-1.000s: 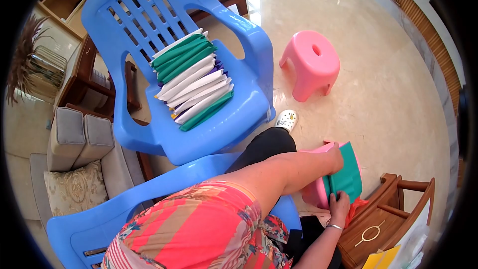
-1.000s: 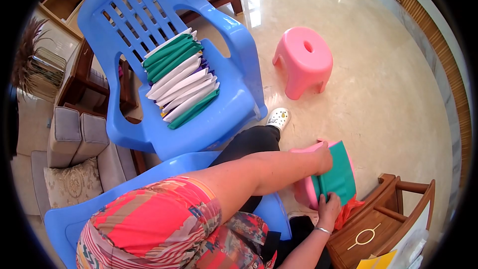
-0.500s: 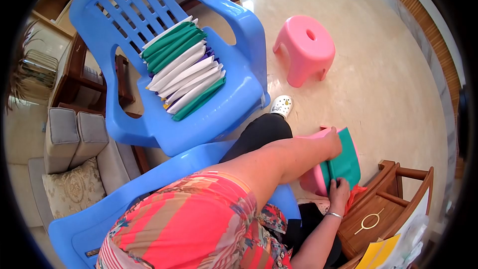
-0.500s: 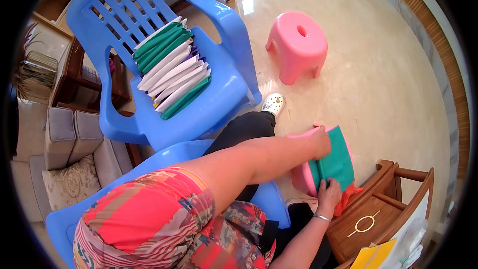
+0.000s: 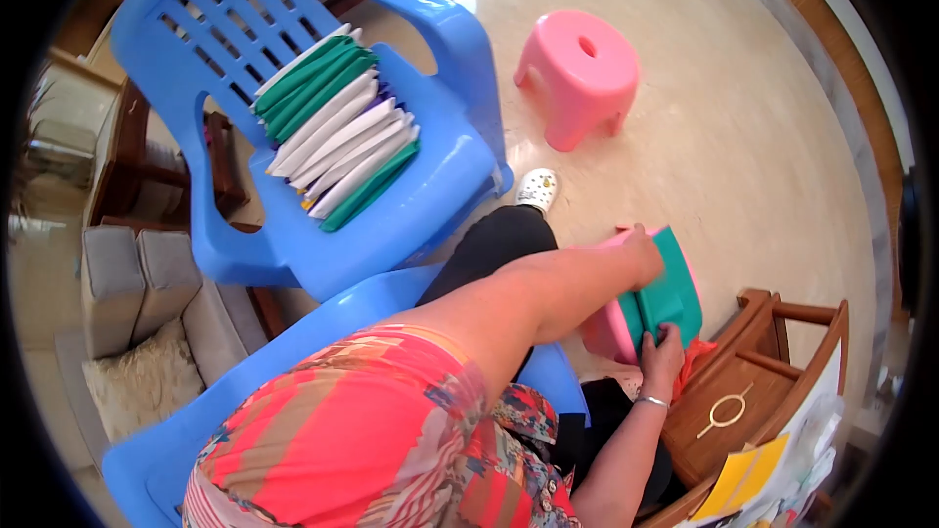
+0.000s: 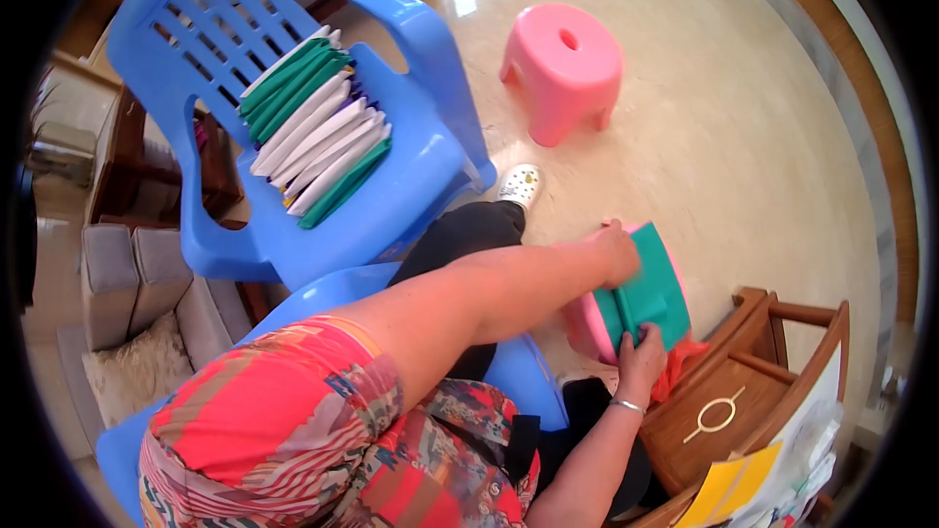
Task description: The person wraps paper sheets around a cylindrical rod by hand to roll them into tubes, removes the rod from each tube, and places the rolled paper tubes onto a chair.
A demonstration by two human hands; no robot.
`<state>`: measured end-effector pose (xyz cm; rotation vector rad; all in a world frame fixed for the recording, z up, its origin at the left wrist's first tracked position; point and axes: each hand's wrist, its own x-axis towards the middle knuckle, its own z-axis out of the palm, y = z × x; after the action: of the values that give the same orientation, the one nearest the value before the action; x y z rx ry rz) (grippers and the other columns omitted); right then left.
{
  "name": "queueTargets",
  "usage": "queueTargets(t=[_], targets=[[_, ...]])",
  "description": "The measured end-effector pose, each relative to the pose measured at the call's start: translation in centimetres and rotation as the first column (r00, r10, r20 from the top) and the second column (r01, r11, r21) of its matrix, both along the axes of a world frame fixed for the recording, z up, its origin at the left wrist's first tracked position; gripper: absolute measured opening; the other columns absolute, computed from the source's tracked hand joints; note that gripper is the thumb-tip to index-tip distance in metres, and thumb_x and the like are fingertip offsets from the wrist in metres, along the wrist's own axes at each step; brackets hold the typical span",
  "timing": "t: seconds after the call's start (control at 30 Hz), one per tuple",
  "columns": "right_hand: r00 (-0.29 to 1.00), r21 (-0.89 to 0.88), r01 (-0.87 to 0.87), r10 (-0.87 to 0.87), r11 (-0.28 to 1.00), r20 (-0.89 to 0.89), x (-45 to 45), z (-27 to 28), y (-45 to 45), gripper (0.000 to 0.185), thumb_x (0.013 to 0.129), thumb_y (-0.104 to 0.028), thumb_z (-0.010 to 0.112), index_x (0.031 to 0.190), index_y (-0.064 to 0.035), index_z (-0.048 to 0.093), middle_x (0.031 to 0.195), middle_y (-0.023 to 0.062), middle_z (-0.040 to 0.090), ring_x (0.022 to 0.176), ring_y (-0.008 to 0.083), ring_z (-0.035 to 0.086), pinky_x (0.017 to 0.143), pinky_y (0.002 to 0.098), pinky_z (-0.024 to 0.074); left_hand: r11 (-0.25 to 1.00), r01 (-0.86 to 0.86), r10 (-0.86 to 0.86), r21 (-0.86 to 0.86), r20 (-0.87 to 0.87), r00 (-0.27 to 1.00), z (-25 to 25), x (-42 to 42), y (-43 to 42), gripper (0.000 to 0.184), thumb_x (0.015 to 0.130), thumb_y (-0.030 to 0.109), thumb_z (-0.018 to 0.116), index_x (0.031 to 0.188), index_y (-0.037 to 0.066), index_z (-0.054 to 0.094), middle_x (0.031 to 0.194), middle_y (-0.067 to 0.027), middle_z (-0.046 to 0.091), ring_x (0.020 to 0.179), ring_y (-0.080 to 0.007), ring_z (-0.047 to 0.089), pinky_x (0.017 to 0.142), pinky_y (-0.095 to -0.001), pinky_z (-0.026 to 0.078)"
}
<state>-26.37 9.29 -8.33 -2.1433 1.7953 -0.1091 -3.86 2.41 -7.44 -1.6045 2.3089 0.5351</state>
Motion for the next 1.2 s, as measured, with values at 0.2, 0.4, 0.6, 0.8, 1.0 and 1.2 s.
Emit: queueTargets(t=[0.2,0.4,0.6,0.8,1.0,1.2], targets=[[0.996,-0.151,-0.073,0.065,0.986,-0.059,-0.4,-0.9,-0.4,0.023,0.088,-0.028,0.072,0.101,-0.0092,0.074,0.098,0.0171,0.073,0.097,0.0376,0.069,0.086,0.0475,0.0545,0.985,-0.022,0.010,-0.171,-0.068,0.998,-3.9,0.1,-1.1,0.020,0.083,0.023,0.068,0.095,0.012,0.079,0.101,-0.0176,0.076,0.101,-0.0352,0.073,0.090,-0.0559,0.054],[0.999,-0.351,0.039,-0.039,0.935,0.009,-1.3,-2.7,-0.2,0.014,0.086,-0.022,0.075,0.094,-0.0110,0.075,0.095,0.0119,0.071,0.095,0.0339,0.067,0.085,0.0473,0.0513,0.973,-0.151,0.116,-0.172,-0.200,0.973,-2.5,0.3,-0.2,0.023,0.086,0.018,0.065,0.107,0.017,0.074,0.113,-0.0122,0.069,0.117,-0.0311,0.061,0.103,-0.0499,0.042],[0.997,-0.341,0.080,-0.077,0.937,0.021,-1.3,-3.4,-0.3,0.018,0.084,-0.025,0.077,0.098,-0.0151,0.072,0.097,0.0088,0.071,0.100,0.0305,0.066,0.096,0.0500,0.0466,0.976,-0.134,0.096,-0.173,-0.211,0.973,-2.4,0.4,-0.2,0.023,0.091,0.017,0.059,0.109,0.018,0.073,0.112,-0.0107,0.070,0.115,-0.0294,0.063,0.098,-0.0495,0.044],[0.997,-0.302,0.074,-0.070,0.951,0.022,-1.3,-3.1,0.2,0.029,0.080,-0.023,0.081,0.105,-0.0151,0.069,0.102,0.0089,0.070,0.104,0.0309,0.065,0.095,0.0476,0.0472,0.967,-0.150,0.100,-0.208,-0.232,0.968,-2.4,0.3,0.0,0.024,0.085,0.018,0.067,0.108,0.018,0.073,0.109,-0.0093,0.068,0.115,-0.0290,0.061,0.099,-0.0448,0.042],[1.000,-0.276,0.026,-0.027,0.961,0.000,-1.5,-2.7,0.1,0.032,0.078,-0.021,0.082,0.106,-0.0137,0.067,0.103,0.0105,0.069,0.103,0.0329,0.065,0.092,0.0460,0.0488,0.975,-0.019,0.004,-0.222,-0.068,0.998,-2.6,0.5,-0.4,0.027,0.083,0.013,0.067,0.108,0.019,0.074,0.106,-0.0089,0.068,0.111,-0.0281,0.063,0.099,-0.0445,0.042],[0.988,0.043,-0.023,0.016,0.999,0.150,-3.2,-1.9,-0.5,0.032,0.087,-0.020,0.075,0.116,-0.0098,0.067,0.102,0.0114,0.068,0.100,0.0294,0.066,0.086,0.0415,0.0517,0.994,0.009,0.003,0.111,-0.111,0.994,-0.3,1.6,-1.5,0.034,0.082,0.019,0.070,0.116,0.020,0.075,0.115,-0.0124,0.071,0.114,-0.0311,0.065,0.100,-0.0435,0.045]])
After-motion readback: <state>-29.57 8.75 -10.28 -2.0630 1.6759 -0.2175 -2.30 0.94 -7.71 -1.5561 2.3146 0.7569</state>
